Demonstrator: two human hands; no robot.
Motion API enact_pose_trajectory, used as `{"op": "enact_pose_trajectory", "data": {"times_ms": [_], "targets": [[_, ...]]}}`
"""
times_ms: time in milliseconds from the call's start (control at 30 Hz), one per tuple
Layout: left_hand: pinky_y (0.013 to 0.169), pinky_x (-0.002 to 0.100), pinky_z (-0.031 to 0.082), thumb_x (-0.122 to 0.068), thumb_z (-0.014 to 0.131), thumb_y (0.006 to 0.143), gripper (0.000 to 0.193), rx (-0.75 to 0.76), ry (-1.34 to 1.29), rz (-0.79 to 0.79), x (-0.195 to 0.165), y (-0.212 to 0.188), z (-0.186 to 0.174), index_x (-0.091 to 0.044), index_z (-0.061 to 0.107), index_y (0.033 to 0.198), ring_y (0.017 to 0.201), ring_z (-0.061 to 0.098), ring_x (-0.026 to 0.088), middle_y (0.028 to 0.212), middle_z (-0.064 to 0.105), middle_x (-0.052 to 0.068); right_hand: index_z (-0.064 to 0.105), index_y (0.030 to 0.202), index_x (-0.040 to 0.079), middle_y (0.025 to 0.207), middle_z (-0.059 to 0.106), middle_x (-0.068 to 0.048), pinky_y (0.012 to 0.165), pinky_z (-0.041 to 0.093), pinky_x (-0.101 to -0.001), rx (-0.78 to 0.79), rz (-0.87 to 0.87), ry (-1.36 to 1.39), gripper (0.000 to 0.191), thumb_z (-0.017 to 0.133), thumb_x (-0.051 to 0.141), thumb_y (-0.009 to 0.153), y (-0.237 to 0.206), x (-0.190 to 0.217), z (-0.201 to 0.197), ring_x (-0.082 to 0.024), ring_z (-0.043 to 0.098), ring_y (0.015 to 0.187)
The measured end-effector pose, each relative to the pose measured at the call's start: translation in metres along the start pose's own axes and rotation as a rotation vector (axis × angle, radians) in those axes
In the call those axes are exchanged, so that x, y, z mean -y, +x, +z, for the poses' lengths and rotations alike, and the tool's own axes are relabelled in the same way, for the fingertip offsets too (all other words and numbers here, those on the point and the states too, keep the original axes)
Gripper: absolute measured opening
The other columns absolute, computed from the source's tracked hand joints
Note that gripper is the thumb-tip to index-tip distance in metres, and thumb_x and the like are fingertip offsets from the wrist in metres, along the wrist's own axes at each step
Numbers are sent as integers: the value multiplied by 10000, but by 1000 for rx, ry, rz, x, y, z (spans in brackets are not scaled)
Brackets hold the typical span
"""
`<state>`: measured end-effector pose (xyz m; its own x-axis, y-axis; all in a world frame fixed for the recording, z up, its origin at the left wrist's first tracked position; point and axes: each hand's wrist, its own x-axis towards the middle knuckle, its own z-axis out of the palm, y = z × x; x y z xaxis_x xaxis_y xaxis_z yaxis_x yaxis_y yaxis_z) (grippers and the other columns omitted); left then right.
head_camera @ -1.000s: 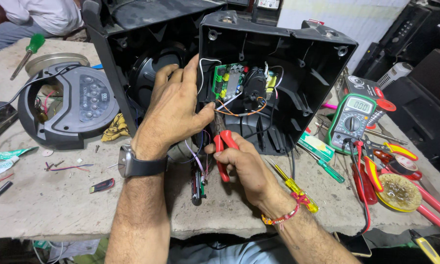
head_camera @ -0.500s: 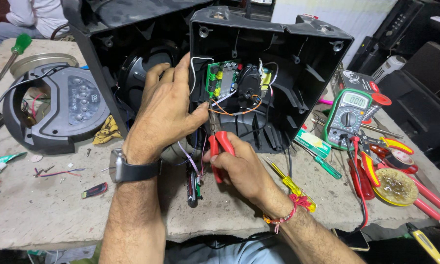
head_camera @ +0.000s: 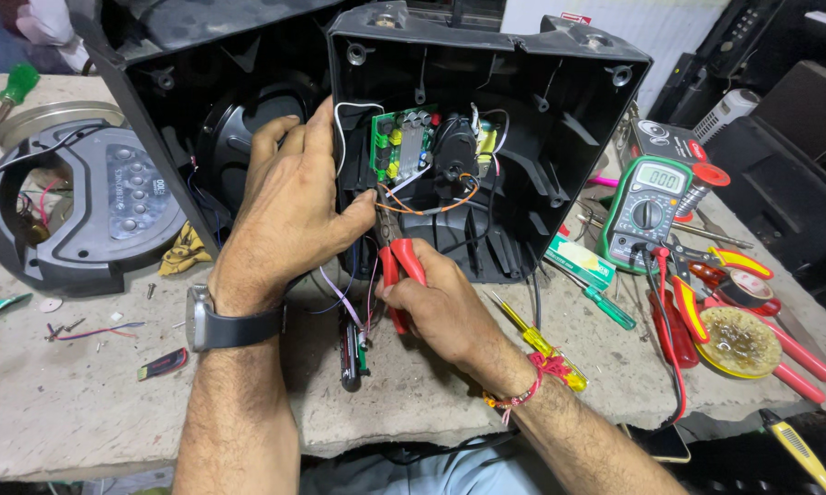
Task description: The person repairs the internal wiring of a disassembled speaker system. They use a screwdriver to adjust connections on a green circuit board and pliers to strip and manipulate wires. The person also uses a multimeter to test electrical continuity.
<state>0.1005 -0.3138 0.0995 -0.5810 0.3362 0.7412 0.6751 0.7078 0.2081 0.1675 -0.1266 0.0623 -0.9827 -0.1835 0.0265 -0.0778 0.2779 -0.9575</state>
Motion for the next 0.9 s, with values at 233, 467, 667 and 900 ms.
{"op": "enact_pose_trajectory", "data": {"times_ms": [233, 467, 667, 900], "targets": [[1189, 521, 230, -242, 807, 786, 966, 5, -5, -2, -1, 1, -1, 132, 296, 1516, 1245, 566, 476, 1147, 679, 330, 569, 923, 43, 707, 591, -35, 578, 490, -318, -12, -29, -71, 217, 628, 220, 811, 2, -2, -1, -128, 572, 628], [1196, 521, 230, -241, 812, 784, 969, 16, -8, -10, -1, 0, 0, 156, 297, 1503, 1212, 597, 453, 1127, 681, 331, 550, 950, 27, 781, 575, -60, 639, 491, -298, -79, -156, -120, 210, 617, 183, 827, 6, -12, 5, -109, 555, 715], [1184, 492, 260, -251, 827, 791, 958, -18, 25, 13, -5, 0, -2, 155, 324, 1498, 1241, 572, 466, 1204, 657, 354, 559, 1006, 50, 781, 541, -17, 568, 442, -285, -84, 68, 261, 235, 622, 135, 797, 8, -17, 27, -102, 502, 659], [1173, 497, 255, -232, 810, 750, 976, 3, -85, -58, -11, 0, -12, 155, 309, 1493, 1264, 554, 457, 1040, 698, 294, 536, 957, 48, 755, 526, -8, 549, 415, -287, -169, 22, 361, 182, 628, 128, 822, 2, -18, 44, -102, 485, 643]]}}
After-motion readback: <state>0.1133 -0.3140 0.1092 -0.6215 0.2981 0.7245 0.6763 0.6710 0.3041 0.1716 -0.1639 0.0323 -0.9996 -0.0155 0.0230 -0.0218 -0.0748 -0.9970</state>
